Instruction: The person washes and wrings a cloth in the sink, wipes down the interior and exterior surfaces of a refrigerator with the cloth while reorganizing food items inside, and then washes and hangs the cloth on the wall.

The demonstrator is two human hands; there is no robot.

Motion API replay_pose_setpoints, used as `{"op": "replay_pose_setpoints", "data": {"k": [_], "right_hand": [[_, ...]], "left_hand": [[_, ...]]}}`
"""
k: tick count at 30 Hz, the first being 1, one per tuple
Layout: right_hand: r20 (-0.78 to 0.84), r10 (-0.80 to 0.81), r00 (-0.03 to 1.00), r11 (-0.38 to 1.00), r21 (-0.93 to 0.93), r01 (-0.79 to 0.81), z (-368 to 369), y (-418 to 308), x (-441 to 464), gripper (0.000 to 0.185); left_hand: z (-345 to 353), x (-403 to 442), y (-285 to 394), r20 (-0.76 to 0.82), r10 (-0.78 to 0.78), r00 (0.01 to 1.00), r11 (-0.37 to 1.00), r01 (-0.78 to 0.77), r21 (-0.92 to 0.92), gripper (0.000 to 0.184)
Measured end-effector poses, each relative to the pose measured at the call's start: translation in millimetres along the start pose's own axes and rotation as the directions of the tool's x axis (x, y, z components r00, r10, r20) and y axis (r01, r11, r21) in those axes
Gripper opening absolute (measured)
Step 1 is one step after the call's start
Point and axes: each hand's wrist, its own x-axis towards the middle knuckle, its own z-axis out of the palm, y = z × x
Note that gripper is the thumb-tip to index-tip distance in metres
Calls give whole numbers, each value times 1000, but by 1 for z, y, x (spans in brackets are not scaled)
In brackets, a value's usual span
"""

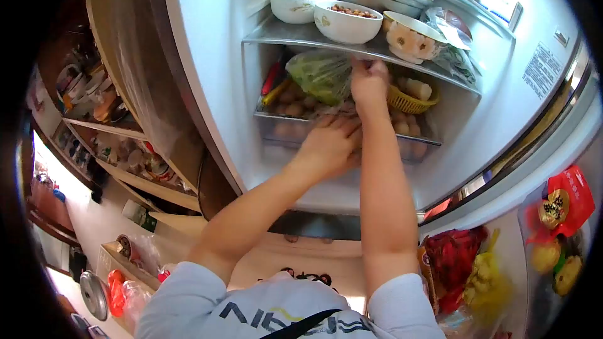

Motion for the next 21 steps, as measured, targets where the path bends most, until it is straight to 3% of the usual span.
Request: {"op": "replay_pose_setpoints", "data": {"k": [3, 6, 9, 11, 14, 17, 20, 21], "right_hand": [[-59, 184, 981, 846, 517, -128, -9, -4, -6, 16], [-163, 136, 977, 817, 576, -17, -9, 1, 0, 13], [-164, 174, 971, 956, 264, -127, -10, 2, 1, 11], [-167, 139, 976, 976, 192, -106, -15, -10, -1, 18], [-206, 55, 977, 990, 141, -26, -14, -19, 1, 23], [-264, 59, 963, 983, 184, -10, -9, -20, 1, 26], [-315, 25, 949, 984, 175, 32, -5, -21, 3, 28], [-332, -1, 943, 986, 155, 56, -4, -20, 3, 29]], "left_hand": [[-23, -14, -22, 98, -140, 985, 987, 131, 92, 51], [-42, -8, -42, 167, -325, 931, 940, 298, 167, 64], [-43, 11, -57, 331, -438, 835, 897, 386, 214, 77], [-38, 31, -67, 441, -475, 762, 880, 428, 209, 83], [-31, 53, -70, 459, -417, 784, 909, 372, 190, 78], [-9, 79, -97, 580, -329, 746, 886, 457, -85, 72], [-9, 83, -97, 512, -483, 710, 786, 609, -104, 59], [-11, 82, -96, 419, -493, 763, 835, 550, -19, 58]]}}
